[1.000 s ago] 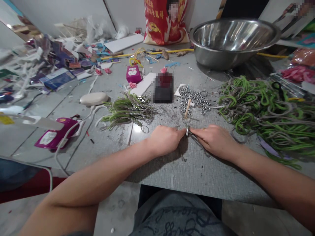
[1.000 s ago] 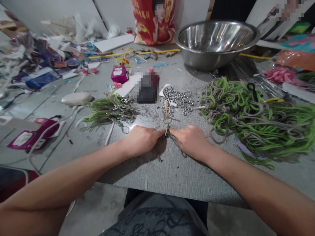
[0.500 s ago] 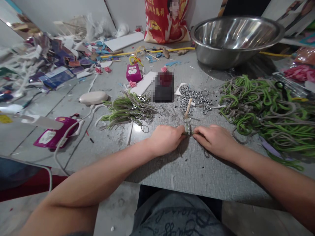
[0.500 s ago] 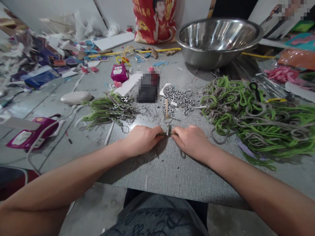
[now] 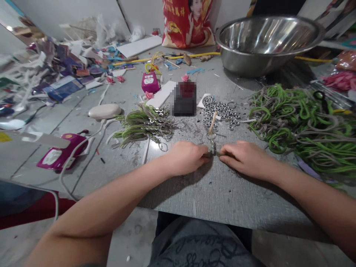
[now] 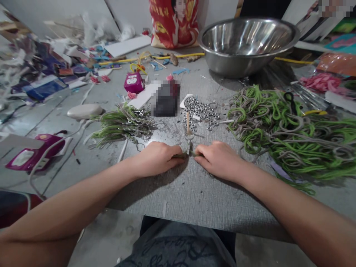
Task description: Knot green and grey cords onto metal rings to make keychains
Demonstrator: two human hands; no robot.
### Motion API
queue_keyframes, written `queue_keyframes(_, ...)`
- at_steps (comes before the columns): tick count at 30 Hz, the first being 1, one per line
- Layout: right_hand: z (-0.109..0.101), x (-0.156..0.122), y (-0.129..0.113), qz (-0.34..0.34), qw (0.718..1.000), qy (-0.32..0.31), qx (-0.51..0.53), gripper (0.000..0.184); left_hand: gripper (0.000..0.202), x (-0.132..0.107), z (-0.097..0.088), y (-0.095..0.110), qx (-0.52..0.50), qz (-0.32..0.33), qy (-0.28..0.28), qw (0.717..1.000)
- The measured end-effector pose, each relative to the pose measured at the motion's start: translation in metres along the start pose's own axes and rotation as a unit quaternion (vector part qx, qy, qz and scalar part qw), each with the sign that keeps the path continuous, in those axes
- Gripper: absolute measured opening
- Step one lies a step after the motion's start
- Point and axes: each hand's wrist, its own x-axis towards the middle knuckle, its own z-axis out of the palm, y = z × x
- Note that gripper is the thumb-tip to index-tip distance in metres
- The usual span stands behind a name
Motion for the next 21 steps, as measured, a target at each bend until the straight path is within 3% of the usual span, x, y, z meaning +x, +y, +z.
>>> queue_keyframes(5,-0.008,-0.004,0.009,0.044,0.999,-0.002,-0.025,0.028,0.065,-0.002,-0.003,-0.007,0.015,-0.018,0.002,1.000)
queue_keyframes(7,-0.008,-0.003,0.016,0.056,0.996,0.047,-0.049,0.036,0.072,-0.004,-0.005,-0.009,0.026,-0.025,0.004,0.999)
queue_keyframes(12,0.002,0.006,0.040,0.036,0.961,0.256,-0.092,0.031,0.059,-0.005,-0.007,-0.012,-0.003,-0.058,0.074,0.996)
queue_keyframes(16,0.010,0.013,0.053,0.020,0.962,0.245,-0.117,0.028,0.035,-0.002,-0.002,-0.013,-0.002,-0.050,0.159,0.986)
queue_keyframes(21,0.008,0.013,0.051,0.030,0.964,0.234,-0.125,0.025,0.030,0.001,0.007,-0.012,-0.010,0.023,0.223,0.975)
